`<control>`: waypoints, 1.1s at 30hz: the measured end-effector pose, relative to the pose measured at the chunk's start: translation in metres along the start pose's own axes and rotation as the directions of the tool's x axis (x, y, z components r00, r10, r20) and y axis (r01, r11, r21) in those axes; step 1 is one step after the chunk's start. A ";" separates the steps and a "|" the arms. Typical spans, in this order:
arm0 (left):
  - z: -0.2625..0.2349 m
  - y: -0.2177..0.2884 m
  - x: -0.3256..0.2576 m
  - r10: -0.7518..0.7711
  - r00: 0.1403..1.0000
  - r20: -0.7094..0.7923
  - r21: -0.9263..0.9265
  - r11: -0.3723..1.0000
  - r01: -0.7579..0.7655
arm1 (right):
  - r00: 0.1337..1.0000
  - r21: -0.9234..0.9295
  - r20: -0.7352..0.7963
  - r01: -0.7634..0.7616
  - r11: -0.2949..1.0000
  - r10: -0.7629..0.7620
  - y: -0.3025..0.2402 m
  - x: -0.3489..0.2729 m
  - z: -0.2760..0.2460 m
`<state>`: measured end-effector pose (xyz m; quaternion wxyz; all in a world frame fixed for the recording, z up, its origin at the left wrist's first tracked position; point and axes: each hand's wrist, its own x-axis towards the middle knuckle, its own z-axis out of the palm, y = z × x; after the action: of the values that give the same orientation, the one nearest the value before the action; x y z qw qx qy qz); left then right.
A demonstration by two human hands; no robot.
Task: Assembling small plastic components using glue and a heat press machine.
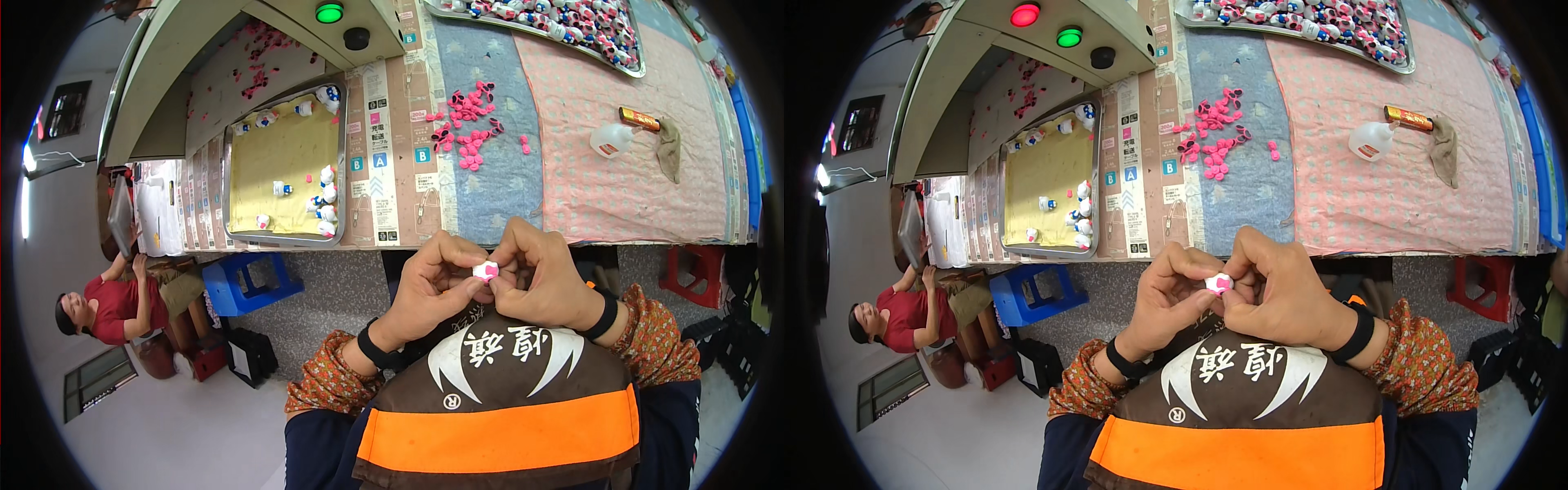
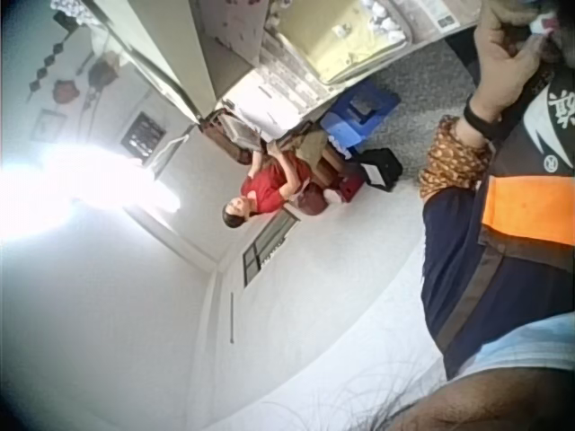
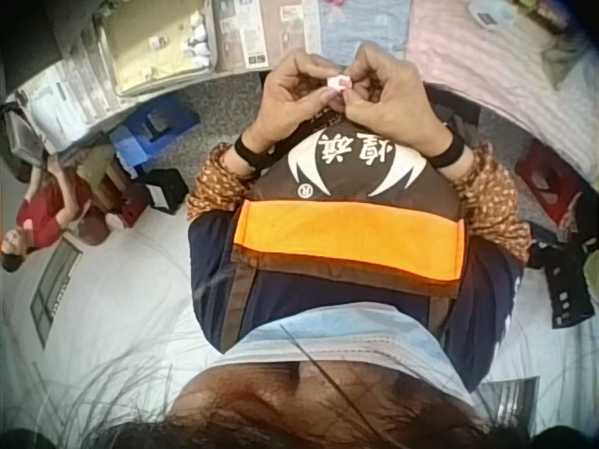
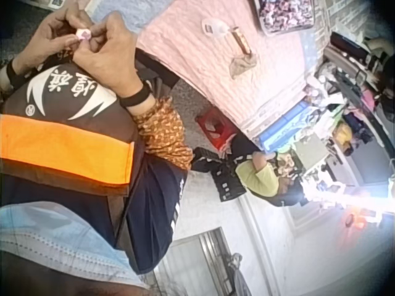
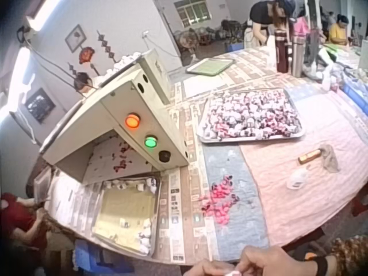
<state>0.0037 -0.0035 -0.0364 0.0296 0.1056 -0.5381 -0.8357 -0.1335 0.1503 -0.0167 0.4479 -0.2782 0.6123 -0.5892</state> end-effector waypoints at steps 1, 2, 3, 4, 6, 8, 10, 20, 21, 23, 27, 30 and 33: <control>0.000 0.000 0.001 0.000 1.000 -0.001 0.000 1.000 0.000 | 1.000 0.000 0.001 0.000 1.000 0.000 0.001 0.000 -0.001; 0.001 0.002 0.001 -0.004 1.000 -0.001 -0.017 1.000 0.004 | 1.000 0.033 0.009 -0.025 0.999 0.025 0.001 0.000 -0.001; 0.002 0.002 0.002 -0.007 1.000 -0.001 -0.034 0.999 0.007 | 0.999 0.065 0.017 -0.050 0.997 0.049 0.001 0.000 -0.001; 0.002 0.002 0.002 -0.007 1.000 -0.002 -0.034 0.999 0.007 | 0.999 0.065 0.018 -0.051 0.997 0.050 0.001 0.000 -0.001; 0.001 0.002 0.003 -0.010 1.000 -0.003 -0.063 0.998 0.010 | 0.998 0.100 0.020 -0.056 0.993 0.054 0.000 0.000 -0.001; 0.002 0.003 0.003 -0.029 1.000 -0.003 -0.089 0.996 0.028 | 0.998 0.110 0.015 -0.064 0.992 0.063 -0.002 0.002 0.000; 0.001 0.003 0.003 -0.047 0.999 -0.003 -0.116 0.992 0.047 | 0.997 0.120 0.010 -0.072 0.990 0.072 -0.004 0.003 -0.001; -0.002 0.002 0.005 -0.055 0.998 0.030 -0.158 0.986 0.059 | 0.990 0.212 0.072 -0.138 0.967 0.125 -0.004 0.002 -0.004; -0.003 0.002 0.006 -0.051 0.998 0.032 -0.166 0.985 0.056 | 0.988 0.221 0.083 -0.148 0.964 0.133 -0.004 0.002 -0.004; -0.002 0.002 0.006 -0.056 0.998 0.030 -0.171 0.983 0.060 | 0.987 0.233 0.087 -0.153 0.960 0.137 -0.006 0.003 -0.004; -0.002 0.004 0.006 -0.087 0.996 0.029 -0.201 0.975 0.091 | 0.986 0.261 0.089 -0.159 0.952 0.140 -0.006 0.003 -0.005; -0.001 0.005 0.007 -0.103 0.994 0.032 -0.214 0.971 0.107 | 0.988 0.253 0.099 -0.141 0.957 0.119 -0.002 0.003 -0.006; -0.003 0.004 0.006 -0.105 0.994 0.040 -0.211 0.971 0.111 | 0.987 0.270 0.103 -0.150 0.951 0.127 -0.002 0.003 -0.007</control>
<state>-0.0022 -0.0084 -0.0347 -0.0124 0.1189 -0.4394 -0.8903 -0.1412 0.1504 -0.0157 0.5479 -0.1937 0.5224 -0.6240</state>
